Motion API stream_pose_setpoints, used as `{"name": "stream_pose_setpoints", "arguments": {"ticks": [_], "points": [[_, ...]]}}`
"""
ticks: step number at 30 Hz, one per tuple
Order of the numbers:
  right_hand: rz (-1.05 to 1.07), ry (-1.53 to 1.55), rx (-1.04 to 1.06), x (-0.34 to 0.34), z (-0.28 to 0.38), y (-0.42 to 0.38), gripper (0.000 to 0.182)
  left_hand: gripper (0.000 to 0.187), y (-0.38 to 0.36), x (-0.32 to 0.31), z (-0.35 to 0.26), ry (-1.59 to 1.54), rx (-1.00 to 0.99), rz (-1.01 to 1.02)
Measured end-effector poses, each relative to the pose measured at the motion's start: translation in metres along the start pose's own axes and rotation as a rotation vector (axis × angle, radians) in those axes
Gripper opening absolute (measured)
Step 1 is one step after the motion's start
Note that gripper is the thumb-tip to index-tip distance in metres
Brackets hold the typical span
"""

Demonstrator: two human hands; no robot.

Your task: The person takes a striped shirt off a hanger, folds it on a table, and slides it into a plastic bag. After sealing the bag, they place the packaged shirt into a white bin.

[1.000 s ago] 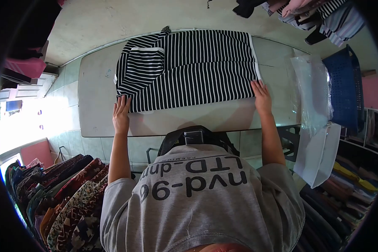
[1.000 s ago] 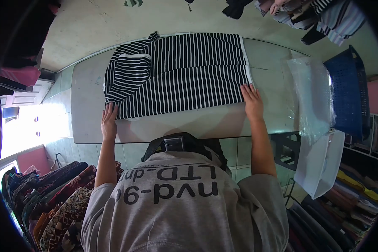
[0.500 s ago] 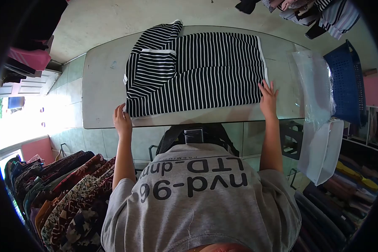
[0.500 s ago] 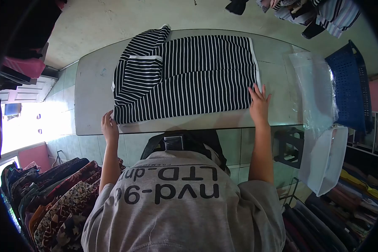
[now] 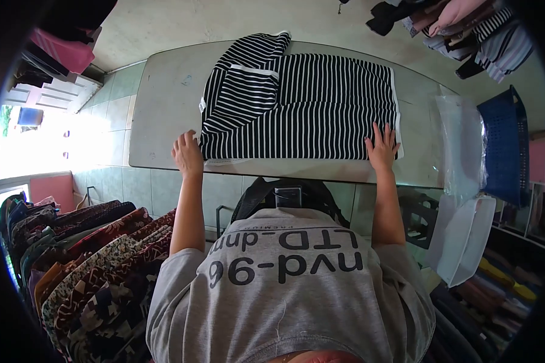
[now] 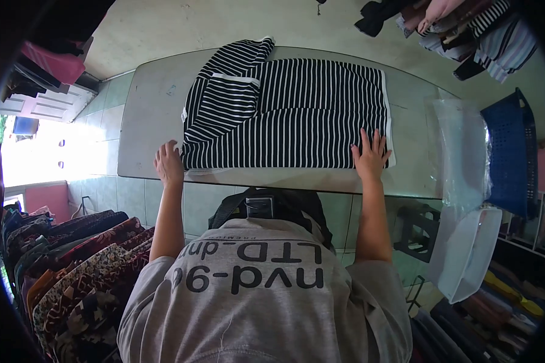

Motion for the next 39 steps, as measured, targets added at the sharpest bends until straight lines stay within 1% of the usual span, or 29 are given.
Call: {"name": "stream_pose_setpoints", "arguments": {"ticks": [1,2,3,4,6,8,9,10,12,13,14,16,17,18,19,20,21,22,23,24,26,29,30,32,34,35,37,38,39], "points": [[-0.026,-0.023,-0.041,0.004,0.009,0.002,0.054,0.023,-0.002,-0.002,-0.005,-0.003,0.009,-0.002],[-0.049,-0.044,-0.082,0.009,0.022,0.005,0.055,0.029,-0.006,-0.003,-0.016,0.006,-0.172,-0.092],[-0.131,0.032,0.005,0.014,0.036,0.008,0.057,0.037,-0.011,-0.003,-0.028,0.016,-0.352,-0.182],[-0.133,0.014,0.088,0.02,0.054,0.011,0.057,0.037,-0.016,-0.004,-0.036,0.018,-0.342,-0.179],[-0.13,0.013,0.262,0.02,0.078,0.011,0.057,0.065,-0.026,-0.007,-0.046,-0.026,-0.359,0.017],[-0.076,-0.034,0.254,0.001,0.069,0.008,0.058,0.078,-0.027,-0.021,-0.028,0.055,-0.241,0.154],[-0.044,0.005,0.222,-0.006,0.059,0.009,0.059,0.081,-0.026,-0.025,-0.021,0.014,-0.237,0.19],[-0.014,0.042,0.192,-0.008,0.053,0.011,0.06,0.081,-0.021,-0.019,-0.023,0.014,-0.233,0.187],[0.008,0.089,0.183,-0.008,0.051,0.012,0.058,0.085,-0.018,-0.003,-0.029,-0.013,-0.177,0.345],[0.027,0.062,0.139,-0.003,0.056,0.016,0.054,0.077,-0.019,-0.001,-0.034,-0.012,-0.14,0.302],[0.048,0.035,0.093,0.003,0.062,0.02,0.05,0.077,-0.018,-0.005,-0.037,-0.013,-0.13,0.301],[-0.095,0.409,0.072,-0.004,0.064,0.043,0.039,0.064,-0.01,-0.014,-0.046,-0.19,-0.227,0.026],[-0.209,0.4,0.127,0.012,0.086,0.052,0.032,0.051,-0.005,-0.009,-0.057,-0.401,-0.34,-0.077],[-0.191,0.47,0.131,0.018,0.107,0.06,0.03,0.044,-0.002,-0.007,-0.069,-0.607,-0.316,0.023],[0.005,0.85,0.026,0.007,0.121,0.076,0.029,0.041,-0.001,-0.017,-0.077,-0.916,-0.188,0.233],[0.075,1.048,0.025,0.001,0.143,0.086,0.028,0.038,0.0,-0.026,-0.084,-1.216,-0.048,0.446],[0.138,0.969,0.074,0.005,0.164,0.096,0.029,0.039,0.002,-0.022,-0.095,-1.417,0.136,0.6],[0.203,1.019,0.069,-0.007,0.181,0.106,0.031,0.041,0.006,-0.017,-0.104,-1.61,0.329,0.75],[0.339,1.163,-0.009,-0.014,0.201,0.116,0.033,0.046,0.009,-0.026,-0.105,-1.749,0.419,0.842],[0.437,1.261,-0.122,-0.019,0.217,0.122,0.037,0.05,0.014,-0.033,-0.104,-1.706,0.491,0.927],[0.532,1.238,-0.193,-0.026,0.243,0.132,0.045,0.054,0.021,-0.038,-0.098,-1.856,0.521,1.007],[0.648,1.068,-0.201,-0.035,0.266,0.142,0.049,0.061,0.025,-0.044,-0.091,-2.039,0.53,1.102],[0.592,1.042,-0.169,-0.038,0.272,0.142,0.043,0.063,0.026,-0.047,-0.089,-2.102,0.542,1.123],[0.449,1.158,0.07,-0.022,0.287,0.13,0.033,0.077,0.028,-0.047,-0.086,-2.217,0.624,1.138],[0.549,1.046,0.369,0.015,0.295,0.108,0.021,0.087,0.03,-0.047,-0.081,-2.33,0.615,1.154],[0.479,0.991,0.614,0.018,0.295,0.093,0.021,0.096,0.032,-0.05,-0.078,-2.365,0.64,1.148],[0.275,0.804,1.048,0.018,0.288,0.064,0.02,0.096,0.038,-0.076,-0.056,-2.466,0.578,1.15],[0.141,0.674,1.23,0.01,0.282,0.049,0.018,0.095,0.042,-0.067,-0.056,-2.519,0.545,1.12],[0.194,0.638,1.283,0.001,0.272,0.039,0.014,0.091,0.044,-0.059,-0.051,-2.227,0.908,0.93]]}}
Point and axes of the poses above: each hand's wrist, its own y-axis towards the middle knuckle, its own x-axis out of the back of the hand, z = x × y, the point moved 1 cm from there along y, towards the middle knuckle, and after that the axes turned 1 degree about -z, right-handed, at the moved point
